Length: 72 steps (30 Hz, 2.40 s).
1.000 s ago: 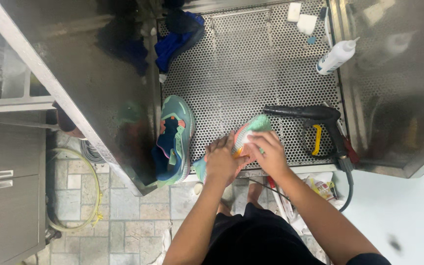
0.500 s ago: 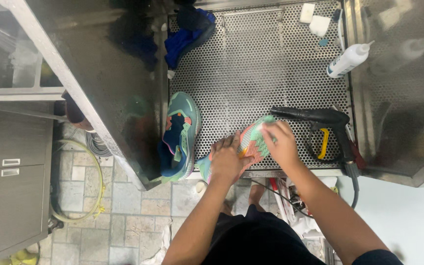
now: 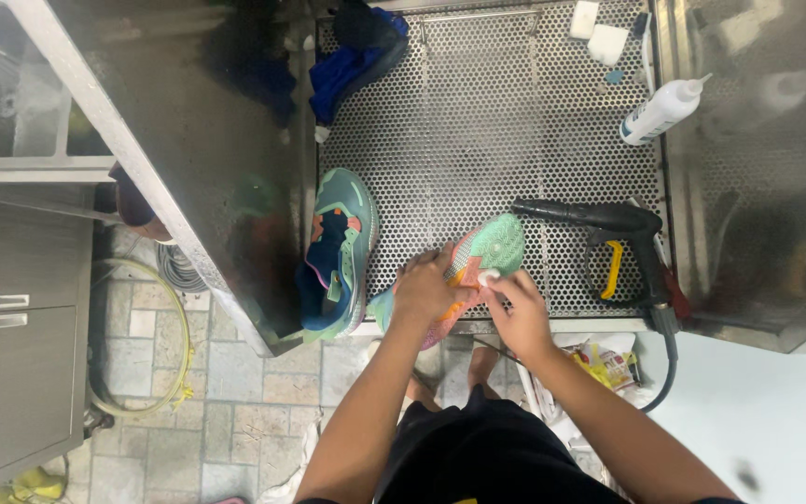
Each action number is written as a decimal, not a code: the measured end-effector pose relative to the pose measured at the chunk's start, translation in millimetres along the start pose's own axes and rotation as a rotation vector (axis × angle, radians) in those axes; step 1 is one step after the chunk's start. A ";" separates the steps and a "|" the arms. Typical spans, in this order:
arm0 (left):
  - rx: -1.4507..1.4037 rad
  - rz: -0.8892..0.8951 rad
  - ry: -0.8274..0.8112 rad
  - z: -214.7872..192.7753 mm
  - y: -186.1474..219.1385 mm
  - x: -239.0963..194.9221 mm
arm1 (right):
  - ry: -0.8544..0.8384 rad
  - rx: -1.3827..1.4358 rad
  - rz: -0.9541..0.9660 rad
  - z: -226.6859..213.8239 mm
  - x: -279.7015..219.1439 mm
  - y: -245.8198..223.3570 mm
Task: The person cleans a pair of colorful sneakers using a steam cleaner and a white sponge. They scrub the shoes on a metal grate, then move them to a sink to rinse with water from a large white bottle.
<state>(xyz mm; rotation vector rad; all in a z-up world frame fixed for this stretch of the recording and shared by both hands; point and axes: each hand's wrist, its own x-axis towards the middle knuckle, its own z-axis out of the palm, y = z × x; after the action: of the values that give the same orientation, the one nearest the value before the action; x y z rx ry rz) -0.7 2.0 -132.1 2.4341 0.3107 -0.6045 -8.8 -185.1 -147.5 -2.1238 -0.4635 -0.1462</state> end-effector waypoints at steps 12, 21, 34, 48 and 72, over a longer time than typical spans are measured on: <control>0.041 0.006 -0.010 2.6 -3.1 3.7 | 0.073 -0.019 -0.229 -0.4 43.8 7.6; 0.017 -0.060 -0.049 -1.9 0.0 6.3 | -0.212 -0.057 0.011 -30.0 7.2 23.6; 0.052 -0.011 -0.044 1.1 -9.8 15.1 | -0.071 0.083 -0.118 -3.1 1.7 6.7; 0.061 0.020 0.090 7.1 -9.9 9.4 | 0.112 0.089 0.091 1.0 37.3 64.6; 0.010 -0.039 0.031 -3.2 -3.7 9.8 | 0.146 0.102 0.136 18.5 64.7 67.4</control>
<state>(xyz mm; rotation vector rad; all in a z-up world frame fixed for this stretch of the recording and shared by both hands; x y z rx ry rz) 7.6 7.7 -136.5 2.4539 0.3695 -0.5870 75.2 -186.1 -192.4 -2.0205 -0.2349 -0.1944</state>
